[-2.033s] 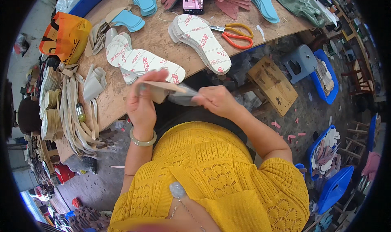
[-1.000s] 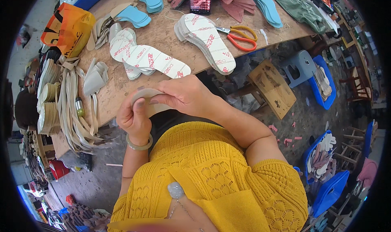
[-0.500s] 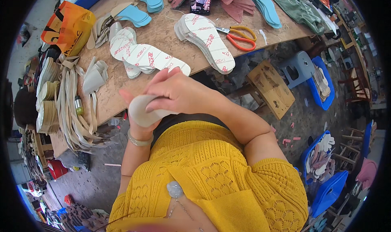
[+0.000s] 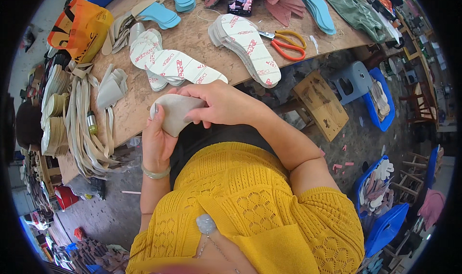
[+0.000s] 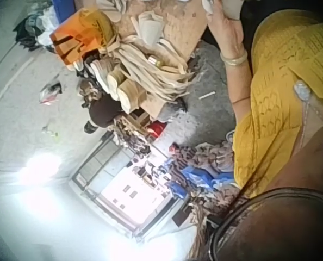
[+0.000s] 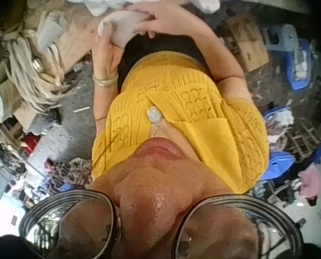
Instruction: Manually assembling and preparing shoe insole components at a workstation.
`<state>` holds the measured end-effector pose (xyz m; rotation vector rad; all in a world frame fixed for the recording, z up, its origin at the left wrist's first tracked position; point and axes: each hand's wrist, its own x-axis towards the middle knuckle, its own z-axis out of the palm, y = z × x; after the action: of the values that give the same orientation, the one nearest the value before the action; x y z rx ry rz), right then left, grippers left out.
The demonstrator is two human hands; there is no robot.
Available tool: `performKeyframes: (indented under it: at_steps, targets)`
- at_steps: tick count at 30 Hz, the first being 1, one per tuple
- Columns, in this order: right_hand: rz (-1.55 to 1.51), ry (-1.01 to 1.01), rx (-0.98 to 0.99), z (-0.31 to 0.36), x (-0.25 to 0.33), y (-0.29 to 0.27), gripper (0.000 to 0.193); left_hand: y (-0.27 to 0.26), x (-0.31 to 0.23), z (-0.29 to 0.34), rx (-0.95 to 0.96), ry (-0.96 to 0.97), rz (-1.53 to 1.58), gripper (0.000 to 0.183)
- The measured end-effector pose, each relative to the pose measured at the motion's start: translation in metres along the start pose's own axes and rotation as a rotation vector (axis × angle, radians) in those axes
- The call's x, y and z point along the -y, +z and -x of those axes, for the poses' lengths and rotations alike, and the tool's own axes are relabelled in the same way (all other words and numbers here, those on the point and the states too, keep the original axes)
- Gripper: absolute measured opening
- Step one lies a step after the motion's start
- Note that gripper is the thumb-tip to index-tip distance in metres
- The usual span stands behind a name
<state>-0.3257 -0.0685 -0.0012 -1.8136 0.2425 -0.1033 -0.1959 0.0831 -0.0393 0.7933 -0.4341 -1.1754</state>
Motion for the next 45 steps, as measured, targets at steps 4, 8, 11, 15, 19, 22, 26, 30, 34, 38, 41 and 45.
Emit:
performKeyframes:
  at_steps: [4, 8, 11, 15, 19, 22, 26, 30, 34, 38, 41, 45]
  targets:
    - [-0.135, 0.122, -0.105, -0.001, -0.009, 0.01, 0.024, -0.001, 0.005, 0.001, -0.015, 0.03, 0.039, 0.05]
    - [-0.197, 0.157, -0.155, -0.003, -0.022, 0.018, 0.015, 0.001, 0.012, 0.004, -0.067, 0.099, -0.005, 0.046]
    - [-0.293, 0.152, -0.141, -0.004, -0.024, 0.018, 0.013, -0.001, 0.012, 0.004, -0.091, 0.119, 0.015, 0.044]
    - [-0.31, 0.124, -0.102, -0.005, -0.023, 0.018, 0.016, -0.018, 0.01, 0.005, -0.172, 0.128, 0.031, 0.041]
    - [-0.441, 0.088, -0.124, -0.007, -0.027, 0.024, 0.021, -0.015, 0.01, 0.008, -0.094, 0.174, 0.132, 0.037]
    - [-0.499, 0.077, -0.132, -0.007, -0.028, 0.027, 0.021, -0.014, 0.013, 0.008, -0.123, 0.23, 0.041, 0.035]
    - [-0.406, 0.06, -0.176, -0.006, -0.021, 0.025, 0.019, -0.016, 0.004, 0.006, -0.161, 0.18, 0.03, 0.035]
    - [-0.218, -0.032, -0.279, -0.013, -0.022, 0.014, 0.018, -0.014, -0.01, 0.002, -0.163, 0.166, 0.101, 0.036]
    - [-0.126, -0.05, -0.35, -0.022, -0.025, -0.001, 0.019, -0.029, -0.015, 0.001, -0.143, 0.156, 0.184, 0.045]
    - [0.771, -0.365, -0.576, -0.036, -0.036, 0.0, 0.041, -0.031, -0.014, 0.001, -0.096, 0.139, 0.292, 0.045]
    - [0.902, -0.242, -0.511, -0.043, -0.047, -0.001, 0.053, -0.034, -0.012, -0.002, -0.059, 0.104, 0.414, 0.045]
    - [0.877, -0.192, -0.412, -0.049, -0.054, -0.005, 0.051, -0.032, -0.016, -0.004, -0.014, 0.066, 0.534, 0.047]
